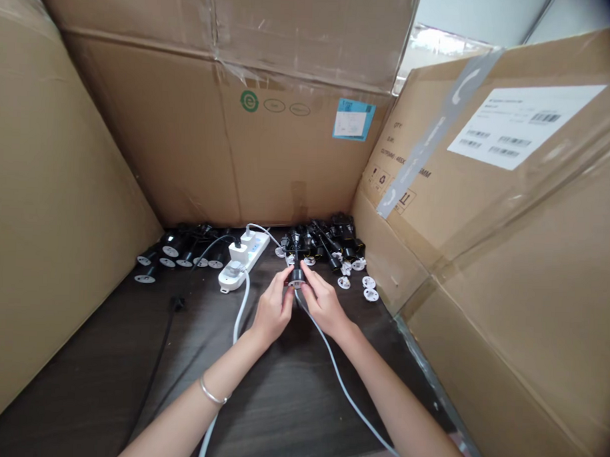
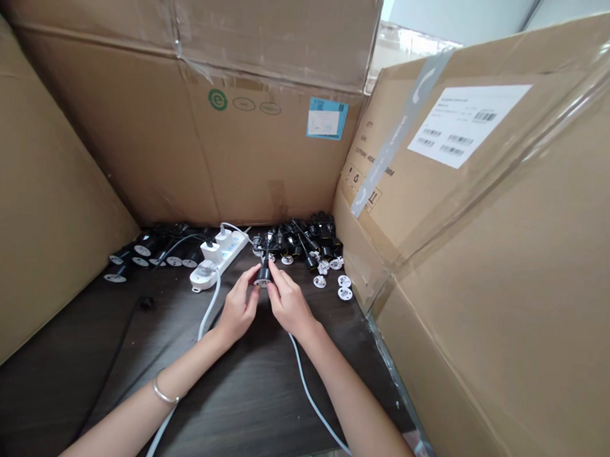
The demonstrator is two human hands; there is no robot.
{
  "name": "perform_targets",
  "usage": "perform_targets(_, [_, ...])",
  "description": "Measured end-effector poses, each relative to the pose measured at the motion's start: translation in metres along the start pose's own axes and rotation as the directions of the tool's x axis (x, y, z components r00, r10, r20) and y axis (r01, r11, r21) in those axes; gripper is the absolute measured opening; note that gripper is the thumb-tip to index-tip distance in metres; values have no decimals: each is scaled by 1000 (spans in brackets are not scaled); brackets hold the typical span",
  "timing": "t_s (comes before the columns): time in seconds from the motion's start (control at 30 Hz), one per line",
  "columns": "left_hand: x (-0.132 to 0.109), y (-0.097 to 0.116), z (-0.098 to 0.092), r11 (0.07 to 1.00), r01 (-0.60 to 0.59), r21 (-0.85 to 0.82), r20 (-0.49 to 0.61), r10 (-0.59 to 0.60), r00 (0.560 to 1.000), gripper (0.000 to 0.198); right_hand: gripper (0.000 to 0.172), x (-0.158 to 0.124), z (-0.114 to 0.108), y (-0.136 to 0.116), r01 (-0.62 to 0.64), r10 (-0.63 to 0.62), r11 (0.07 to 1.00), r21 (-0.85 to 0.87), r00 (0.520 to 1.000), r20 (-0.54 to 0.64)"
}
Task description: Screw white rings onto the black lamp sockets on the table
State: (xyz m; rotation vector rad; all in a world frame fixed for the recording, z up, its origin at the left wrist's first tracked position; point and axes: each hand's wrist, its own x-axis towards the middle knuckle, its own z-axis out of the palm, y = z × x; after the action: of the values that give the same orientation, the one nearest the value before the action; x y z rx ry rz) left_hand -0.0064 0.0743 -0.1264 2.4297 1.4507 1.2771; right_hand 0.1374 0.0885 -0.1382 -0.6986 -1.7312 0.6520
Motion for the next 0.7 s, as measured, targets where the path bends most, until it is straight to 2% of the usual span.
perform_targets(0.27, [1, 1, -1, 998, 50, -39, -23, -51, 998, 34, 37, 1, 3, 2, -4, 3, 1000, -19, 999, -50])
perform_targets(0.7, [0, 1, 0, 994, 91, -62, -38, -94, 995, 28, 33, 2, 1, 3, 2, -3, 1000, -23, 999, -53])
